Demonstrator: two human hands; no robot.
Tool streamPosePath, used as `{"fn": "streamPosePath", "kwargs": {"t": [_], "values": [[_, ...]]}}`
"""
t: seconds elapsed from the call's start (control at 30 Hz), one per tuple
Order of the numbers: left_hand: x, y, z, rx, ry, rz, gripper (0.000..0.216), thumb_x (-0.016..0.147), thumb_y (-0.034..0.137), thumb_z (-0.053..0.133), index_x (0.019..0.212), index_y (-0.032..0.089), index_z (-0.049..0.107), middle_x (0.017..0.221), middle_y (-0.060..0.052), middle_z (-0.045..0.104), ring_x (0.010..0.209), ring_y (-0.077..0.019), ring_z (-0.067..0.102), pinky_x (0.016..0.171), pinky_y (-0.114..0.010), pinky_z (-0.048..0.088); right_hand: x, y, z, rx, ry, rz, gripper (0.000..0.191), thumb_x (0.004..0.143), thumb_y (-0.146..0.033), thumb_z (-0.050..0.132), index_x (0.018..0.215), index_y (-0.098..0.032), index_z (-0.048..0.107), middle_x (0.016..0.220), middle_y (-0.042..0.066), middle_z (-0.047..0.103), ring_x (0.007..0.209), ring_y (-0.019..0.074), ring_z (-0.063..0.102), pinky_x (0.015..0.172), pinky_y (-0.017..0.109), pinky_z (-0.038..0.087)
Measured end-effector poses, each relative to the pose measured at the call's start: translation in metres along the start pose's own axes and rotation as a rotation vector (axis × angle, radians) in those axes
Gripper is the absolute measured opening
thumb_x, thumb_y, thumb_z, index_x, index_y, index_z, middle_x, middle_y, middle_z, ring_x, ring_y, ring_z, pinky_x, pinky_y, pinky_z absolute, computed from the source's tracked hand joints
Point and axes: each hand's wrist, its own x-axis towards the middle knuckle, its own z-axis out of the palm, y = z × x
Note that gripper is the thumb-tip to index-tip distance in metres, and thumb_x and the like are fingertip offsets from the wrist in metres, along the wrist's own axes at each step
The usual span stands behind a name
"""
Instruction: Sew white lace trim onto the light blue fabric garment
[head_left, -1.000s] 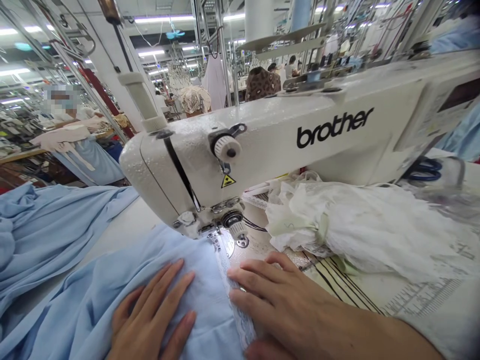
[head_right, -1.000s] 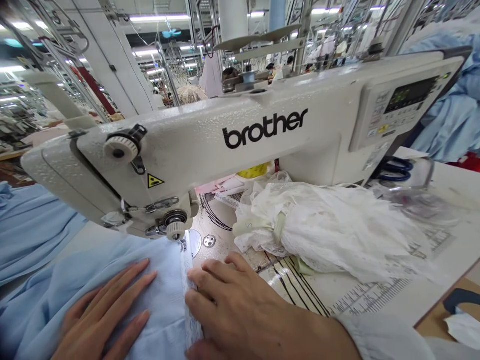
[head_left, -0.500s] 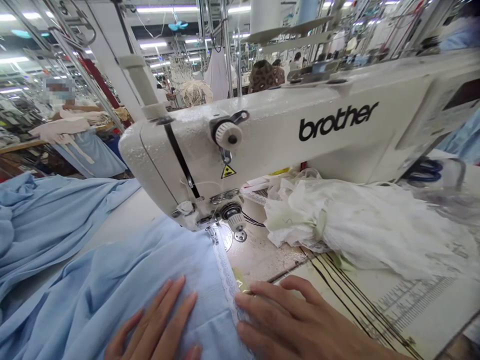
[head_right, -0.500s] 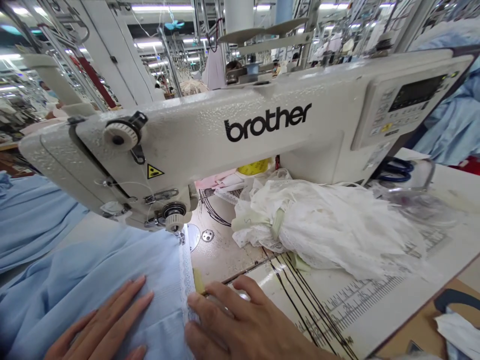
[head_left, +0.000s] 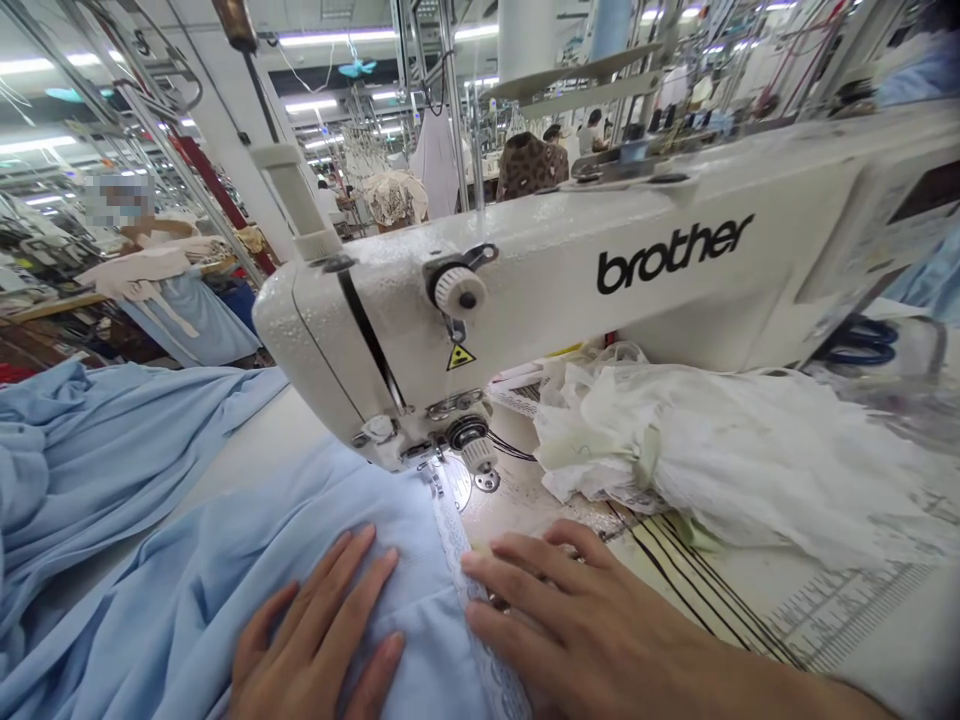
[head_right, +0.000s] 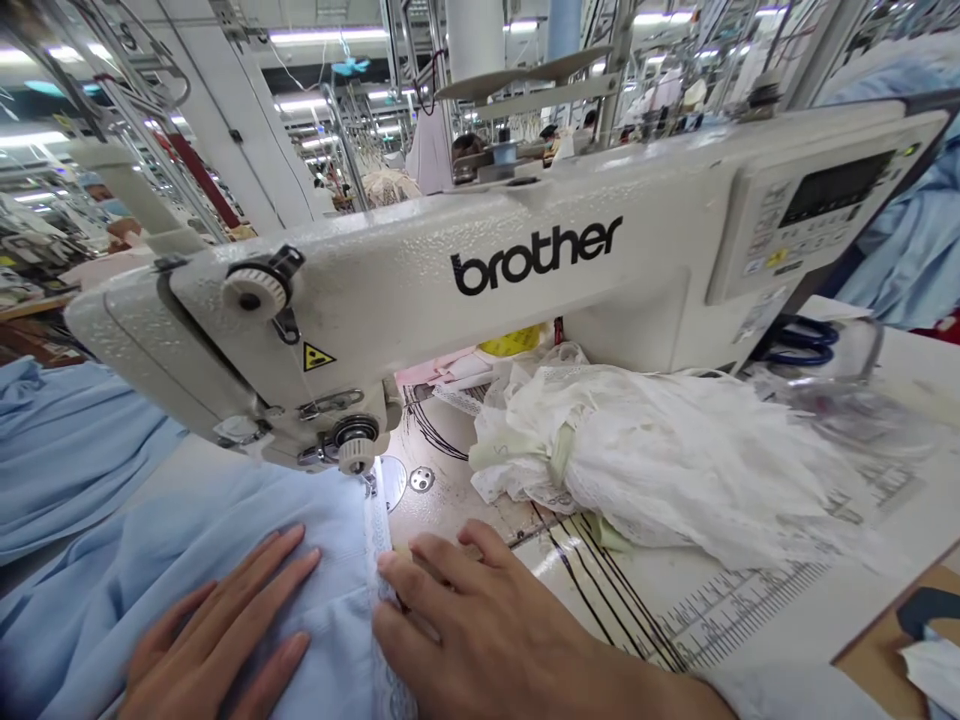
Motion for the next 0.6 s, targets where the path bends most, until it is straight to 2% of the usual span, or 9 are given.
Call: {"fn": "streamPosePath", "kwargs": {"t": [0.1, 0.23, 0.33, 0.5, 0.6], "values": [[0.005, -0.008, 0.002, 0.020, -0.015, 0.044, 0.041, 0.099, 0.040, 0.037, 0.137, 0.029, 0.047, 0.141, -0.004, 0.057, 0.127, -0.0171, 0.054, 0.099, -0.035, 0.030, 0.006, 0.003, -0.004, 0.049, -0.080, 0.010, 0.037, 0.100, -0.051, 0.047, 0.116, -0.022, 0.063, 0.130, 0.002, 0.063, 0.113, 0.0212, 0.058, 0.092, 0.038, 0.046], [0.010, -0.017, 0.003, 0.063, -0.053, 0.116, 0.045, 0.097, 0.036, 0.042, 0.141, 0.025, 0.043, 0.144, -0.005, 0.054, 0.128, -0.0191, 0.054, 0.099, -0.035, 0.030, 0.016, 0.011, -0.009, 0.185, -0.211, 0.024, 0.038, 0.094, -0.050, 0.059, 0.118, -0.021, 0.062, 0.132, 0.003, 0.062, 0.117, 0.0221, 0.056, 0.097, 0.038, 0.044], [0.013, -0.019, 0.003, 0.071, -0.069, 0.104, 0.045, 0.099, 0.036, 0.039, 0.142, 0.024, 0.042, 0.145, -0.005, 0.053, 0.128, -0.0197, 0.054, 0.099, -0.036, 0.030, 0.021, 0.015, -0.012, 0.238, -0.267, 0.055, 0.039, 0.093, -0.048, 0.061, 0.120, -0.021, 0.061, 0.135, 0.004, 0.060, 0.122, 0.0229, 0.053, 0.101, 0.039, 0.042], [0.013, -0.017, 0.002, 0.074, -0.083, 0.116, 0.046, 0.098, 0.038, 0.041, 0.141, 0.024, 0.043, 0.146, -0.006, 0.051, 0.129, -0.0209, 0.052, 0.098, -0.036, 0.032, 0.017, 0.013, -0.013, 0.237, -0.271, 0.050, 0.041, 0.094, -0.048, 0.060, 0.123, -0.019, 0.060, 0.137, 0.006, 0.057, 0.124, 0.0236, 0.052, 0.100, 0.040, 0.043], [0.001, -0.009, 0.001, 0.073, -0.003, 0.094, 0.047, 0.095, 0.039, 0.045, 0.140, 0.026, 0.046, 0.143, -0.006, 0.054, 0.125, -0.0229, 0.055, 0.096, -0.037, 0.035, 0.006, 0.007, -0.008, 0.132, -0.149, 0.029, 0.039, 0.098, -0.048, 0.051, 0.123, -0.020, 0.061, 0.136, 0.005, 0.059, 0.122, 0.0233, 0.053, 0.095, 0.038, 0.047]]}}
